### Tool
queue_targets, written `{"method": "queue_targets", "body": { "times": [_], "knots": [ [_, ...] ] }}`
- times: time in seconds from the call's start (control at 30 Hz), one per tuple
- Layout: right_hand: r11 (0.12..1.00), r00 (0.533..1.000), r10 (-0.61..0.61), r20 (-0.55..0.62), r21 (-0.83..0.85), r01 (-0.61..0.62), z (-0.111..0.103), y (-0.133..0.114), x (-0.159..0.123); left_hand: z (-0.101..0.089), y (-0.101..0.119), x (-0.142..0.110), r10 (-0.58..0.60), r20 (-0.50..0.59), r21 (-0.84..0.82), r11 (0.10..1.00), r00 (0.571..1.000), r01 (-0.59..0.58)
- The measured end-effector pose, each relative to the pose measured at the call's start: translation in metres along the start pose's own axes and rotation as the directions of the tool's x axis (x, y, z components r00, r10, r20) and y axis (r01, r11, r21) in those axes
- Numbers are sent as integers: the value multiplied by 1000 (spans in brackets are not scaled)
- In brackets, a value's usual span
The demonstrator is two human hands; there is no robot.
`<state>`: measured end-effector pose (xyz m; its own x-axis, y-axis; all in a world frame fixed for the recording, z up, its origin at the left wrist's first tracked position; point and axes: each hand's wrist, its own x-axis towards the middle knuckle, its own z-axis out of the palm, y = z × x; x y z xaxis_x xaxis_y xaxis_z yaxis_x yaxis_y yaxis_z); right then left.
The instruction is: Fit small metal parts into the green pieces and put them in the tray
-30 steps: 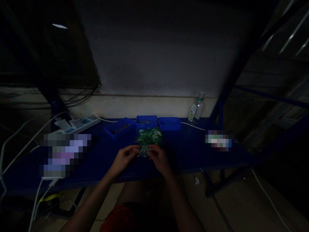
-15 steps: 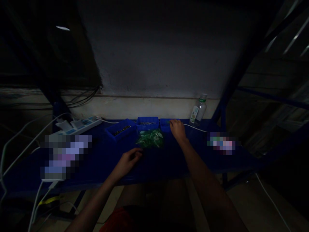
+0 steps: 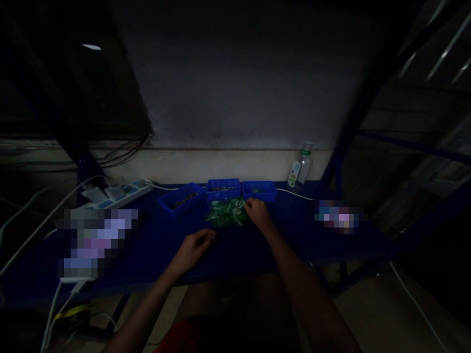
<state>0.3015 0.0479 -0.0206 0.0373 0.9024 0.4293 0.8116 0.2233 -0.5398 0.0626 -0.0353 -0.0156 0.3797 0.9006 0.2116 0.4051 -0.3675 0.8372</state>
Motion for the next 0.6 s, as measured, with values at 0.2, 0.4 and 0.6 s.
{"method": "queue_targets", "body": {
  "times": [0.2, 0.4, 0.6],
  "knots": [
    [874, 992, 56, -117, 486, 8, -15, -40, -46, 0, 1, 3, -27, -114, -94, 995, 993, 16],
    [675, 959, -67, 274, 721, -159, 5, -72, -94, -2, -1, 6, -10, 29, -106, 994, 1000, 13],
    [644, 969, -17, 246, 744, -178, 8, -74, -99, -3, -2, 4, -2, -19, -95, 995, 1000, 0]
  ]
}}
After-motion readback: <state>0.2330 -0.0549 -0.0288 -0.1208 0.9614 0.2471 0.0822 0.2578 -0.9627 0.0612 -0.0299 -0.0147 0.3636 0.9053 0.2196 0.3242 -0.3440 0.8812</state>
